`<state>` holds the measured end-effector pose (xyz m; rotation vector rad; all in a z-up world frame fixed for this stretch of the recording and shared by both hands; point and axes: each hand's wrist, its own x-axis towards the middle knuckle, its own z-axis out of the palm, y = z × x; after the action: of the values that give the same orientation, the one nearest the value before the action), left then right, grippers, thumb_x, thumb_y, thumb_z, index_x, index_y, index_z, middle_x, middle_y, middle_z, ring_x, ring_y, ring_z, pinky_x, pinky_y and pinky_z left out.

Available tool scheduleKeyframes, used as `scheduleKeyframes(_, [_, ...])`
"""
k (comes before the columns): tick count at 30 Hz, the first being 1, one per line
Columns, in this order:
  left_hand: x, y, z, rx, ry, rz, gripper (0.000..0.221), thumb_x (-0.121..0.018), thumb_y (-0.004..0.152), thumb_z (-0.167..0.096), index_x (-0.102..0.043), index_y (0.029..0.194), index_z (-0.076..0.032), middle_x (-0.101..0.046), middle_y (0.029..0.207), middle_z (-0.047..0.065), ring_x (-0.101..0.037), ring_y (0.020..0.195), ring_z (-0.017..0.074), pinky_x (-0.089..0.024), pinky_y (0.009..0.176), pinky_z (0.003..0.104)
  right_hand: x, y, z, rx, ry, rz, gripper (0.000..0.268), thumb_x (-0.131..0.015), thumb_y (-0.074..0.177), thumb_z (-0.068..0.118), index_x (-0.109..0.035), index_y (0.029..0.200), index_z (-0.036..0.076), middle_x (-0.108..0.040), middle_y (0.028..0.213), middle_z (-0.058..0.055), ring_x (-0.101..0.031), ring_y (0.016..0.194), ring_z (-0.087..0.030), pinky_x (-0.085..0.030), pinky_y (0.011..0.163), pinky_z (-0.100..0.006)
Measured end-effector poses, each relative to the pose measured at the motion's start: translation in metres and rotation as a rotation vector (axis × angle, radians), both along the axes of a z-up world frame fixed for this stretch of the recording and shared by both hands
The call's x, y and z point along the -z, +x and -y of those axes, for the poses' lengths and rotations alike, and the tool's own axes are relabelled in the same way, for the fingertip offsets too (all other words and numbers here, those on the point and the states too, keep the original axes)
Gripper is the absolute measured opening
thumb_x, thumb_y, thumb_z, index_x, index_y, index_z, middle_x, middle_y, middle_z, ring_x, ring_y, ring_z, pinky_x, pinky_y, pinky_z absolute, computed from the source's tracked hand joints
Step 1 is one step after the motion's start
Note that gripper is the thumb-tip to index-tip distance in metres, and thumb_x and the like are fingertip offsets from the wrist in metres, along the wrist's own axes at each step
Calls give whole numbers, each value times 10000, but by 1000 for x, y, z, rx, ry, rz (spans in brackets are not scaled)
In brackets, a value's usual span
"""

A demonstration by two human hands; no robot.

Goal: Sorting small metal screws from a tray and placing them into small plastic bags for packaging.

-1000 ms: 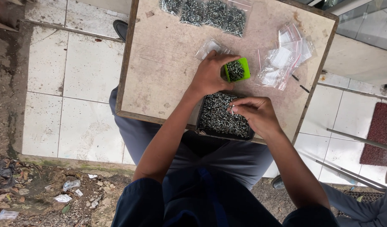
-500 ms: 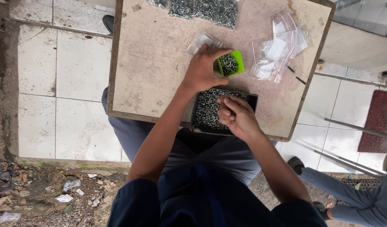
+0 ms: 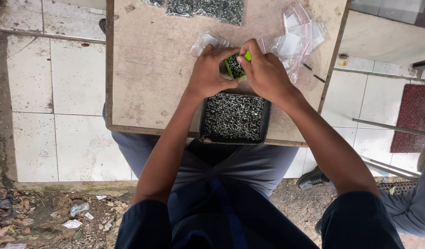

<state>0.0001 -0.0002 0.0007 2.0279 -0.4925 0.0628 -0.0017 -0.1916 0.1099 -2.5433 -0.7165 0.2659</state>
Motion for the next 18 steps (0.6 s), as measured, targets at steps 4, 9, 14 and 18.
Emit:
scheduleKeyframes(4, [0, 0, -2, 1, 1, -6, 832, -970, 678, -270, -667, 1440, -131, -760, 1350, 38, -538, 1021, 239, -514, 862, 381, -15, 10, 1, 101, 45, -204, 155, -552, 1213, 202, -440, 1245, 101, -454, 610, -1, -367, 413, -132, -289, 401, -299])
scheduleKeyframes(9, [0, 0, -1, 10, 18, -14, 819, -988, 692, -278, -670, 1429, -114, -748, 1379, 55, -537, 1043, 259, -541, 850, 391, -28, 13, 0, 82, -24, -311, 266, -591, 1172, 289, -424, 1283, 114, -313, 586, 28, -298, 467, -129, -230, 470, -341])
scheduleKeyframes(14, [4, 1, -2, 7, 37, -2, 881, -1027, 703, -301, -636, 1485, -192, -762, 1306, 4, -520, 1017, 214, -495, 814, 341, -50, 26, 0, 411, 393, -835, 242, -340, 985, 8, -334, 1164, 171, -324, 742, 0, -238, 633, -113, -204, 540, -287])
scheduleKeyframes(18, [5, 3, -2, 16, 23, 42, 854, -988, 715, -295, -636, 1485, -189, -770, 1298, 4, -546, 1030, 223, -511, 825, 349, -61, 33, 0, 346, 284, -851, 235, -340, 1070, -26, -338, 1257, 116, -425, 796, -71, -278, 657, -157, -253, 559, -316])
